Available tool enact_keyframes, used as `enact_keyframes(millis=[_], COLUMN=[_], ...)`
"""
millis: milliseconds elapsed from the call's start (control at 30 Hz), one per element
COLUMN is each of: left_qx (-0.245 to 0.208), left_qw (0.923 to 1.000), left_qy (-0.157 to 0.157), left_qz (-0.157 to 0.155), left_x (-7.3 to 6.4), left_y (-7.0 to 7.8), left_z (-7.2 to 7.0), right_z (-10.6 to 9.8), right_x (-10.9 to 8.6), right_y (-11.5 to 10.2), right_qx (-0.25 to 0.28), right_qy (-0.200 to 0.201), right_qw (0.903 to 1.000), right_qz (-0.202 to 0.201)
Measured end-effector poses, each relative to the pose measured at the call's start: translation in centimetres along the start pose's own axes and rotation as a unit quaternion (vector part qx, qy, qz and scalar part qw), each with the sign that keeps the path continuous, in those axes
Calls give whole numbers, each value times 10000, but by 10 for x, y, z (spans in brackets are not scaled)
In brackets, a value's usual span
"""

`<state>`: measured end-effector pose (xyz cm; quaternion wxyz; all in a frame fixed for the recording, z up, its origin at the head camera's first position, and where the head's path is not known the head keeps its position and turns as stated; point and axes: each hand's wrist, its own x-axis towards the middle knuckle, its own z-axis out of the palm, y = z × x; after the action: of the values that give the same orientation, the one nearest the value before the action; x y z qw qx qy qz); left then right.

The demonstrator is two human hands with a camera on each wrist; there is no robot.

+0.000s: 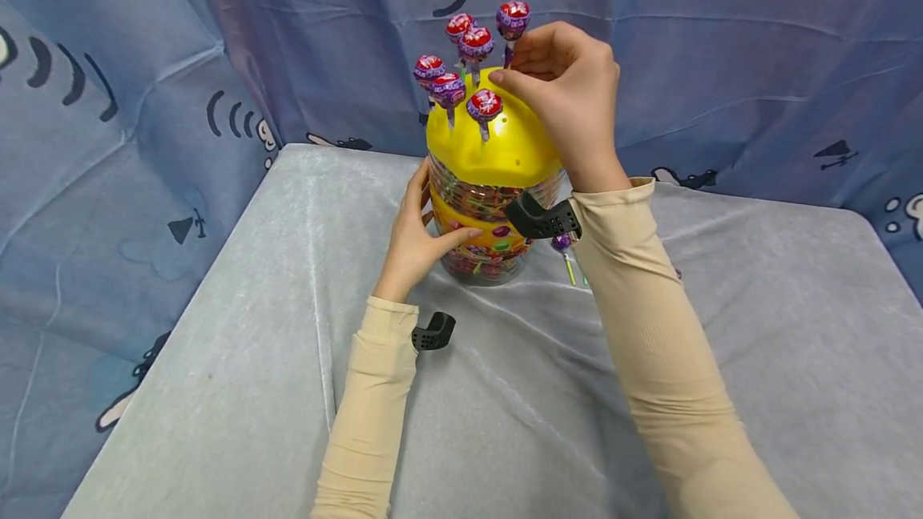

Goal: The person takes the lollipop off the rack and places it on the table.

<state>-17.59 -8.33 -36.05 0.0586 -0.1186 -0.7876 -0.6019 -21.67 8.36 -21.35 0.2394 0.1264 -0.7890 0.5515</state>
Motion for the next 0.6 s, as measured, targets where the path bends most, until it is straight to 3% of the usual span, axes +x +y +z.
enact_keyframes(millis=[200, 600], left_qx=[12, 4], left_qw=[10000, 10000], left_qy=[21, 14], left_qz=[20, 41], left_x=[0, 0], left_y=[-1, -1], left_z=[1, 1], right_z=[2, 0], right_x=[2, 6], right_y=[1, 6], right_qx=[-18, 1114], right_qy=[103, 387], right_qw=[9999, 9927], right_qz=[-31, 249])
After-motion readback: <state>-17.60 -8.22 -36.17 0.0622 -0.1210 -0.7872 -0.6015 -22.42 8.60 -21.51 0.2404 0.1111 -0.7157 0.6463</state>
